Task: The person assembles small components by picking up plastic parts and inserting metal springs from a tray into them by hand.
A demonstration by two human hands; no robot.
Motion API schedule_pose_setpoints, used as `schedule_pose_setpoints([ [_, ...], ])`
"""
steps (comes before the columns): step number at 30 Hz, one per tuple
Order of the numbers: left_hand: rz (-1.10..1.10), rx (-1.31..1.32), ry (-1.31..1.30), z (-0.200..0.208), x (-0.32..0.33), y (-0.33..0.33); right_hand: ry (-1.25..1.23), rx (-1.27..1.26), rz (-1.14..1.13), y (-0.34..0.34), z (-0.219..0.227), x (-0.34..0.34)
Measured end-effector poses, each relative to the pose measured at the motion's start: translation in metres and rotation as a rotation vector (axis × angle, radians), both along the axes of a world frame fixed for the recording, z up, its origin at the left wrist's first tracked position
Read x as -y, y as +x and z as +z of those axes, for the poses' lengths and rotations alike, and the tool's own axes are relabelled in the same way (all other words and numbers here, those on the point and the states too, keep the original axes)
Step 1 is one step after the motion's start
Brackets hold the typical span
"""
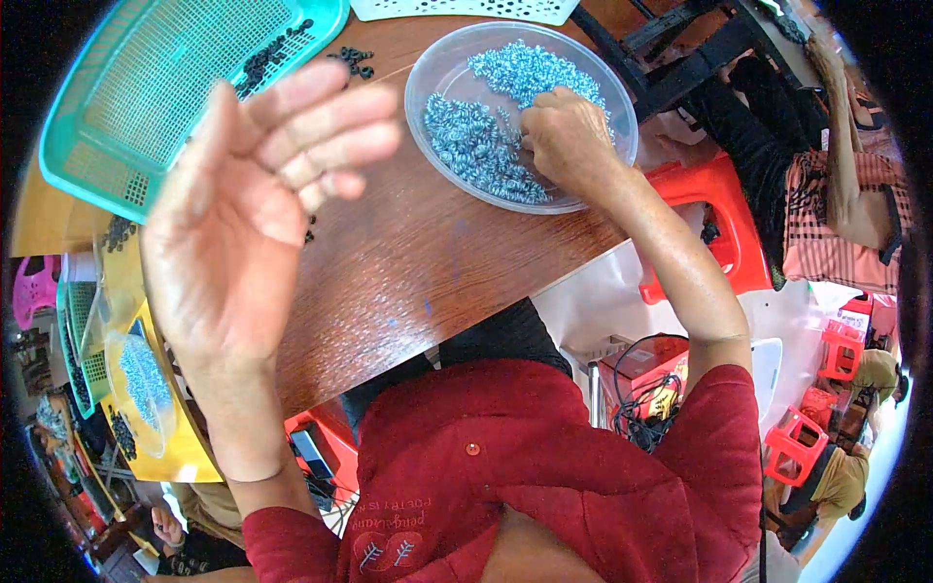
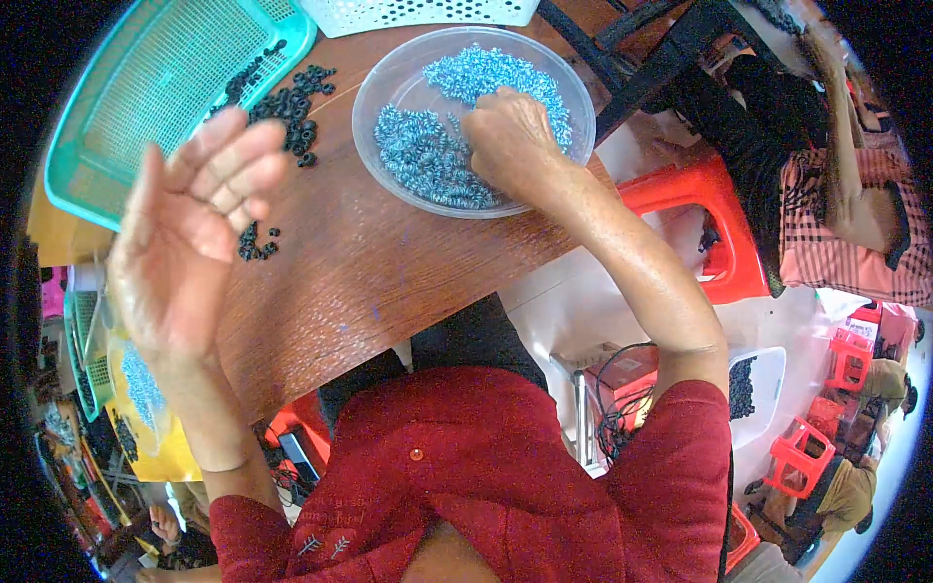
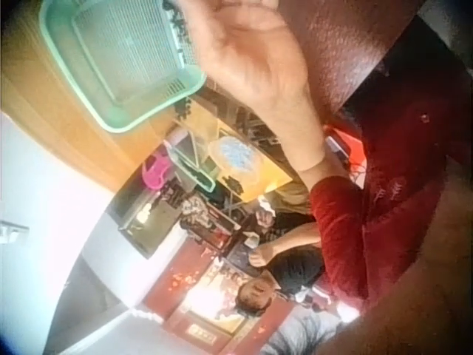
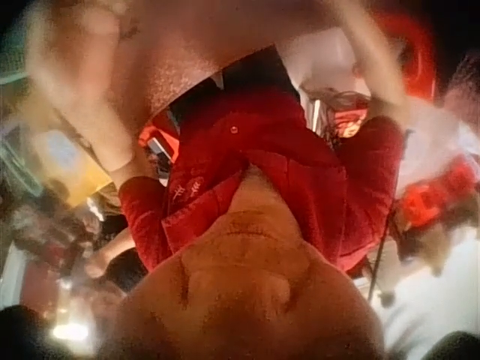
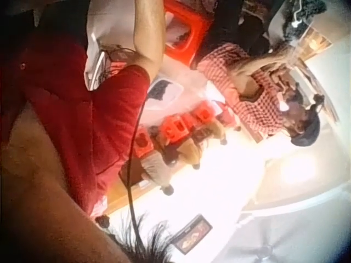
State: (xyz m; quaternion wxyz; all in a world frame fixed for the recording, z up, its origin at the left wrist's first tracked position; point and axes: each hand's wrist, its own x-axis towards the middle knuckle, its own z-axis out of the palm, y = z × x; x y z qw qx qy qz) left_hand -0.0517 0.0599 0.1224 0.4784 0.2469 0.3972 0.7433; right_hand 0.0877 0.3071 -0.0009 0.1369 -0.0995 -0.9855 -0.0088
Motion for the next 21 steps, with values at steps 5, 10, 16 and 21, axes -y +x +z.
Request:
schedule_pose_setpoints([
  [5,0.269,-0.253,-0.211,-0.037,0.009,0.012,-0.102,-0.101,-0.010,0.010,0.008,0.002],
  [10,0.303,-0.369,-0.328,-0.068,-0.009,0.045,-0.261,-0.210,0.066,0.026,0.033,0.032],
  [16,0.156,-0.329,-0.380,-0.086,-0.028,0.072,-0.441,-0.287,0.255,0.037,0.055,0.081],
  [21,0.136,-0.243,-0.411,-0.091,-0.019,0.074,-0.519,-0.381,0.283,0.036,0.046,0.092],
])
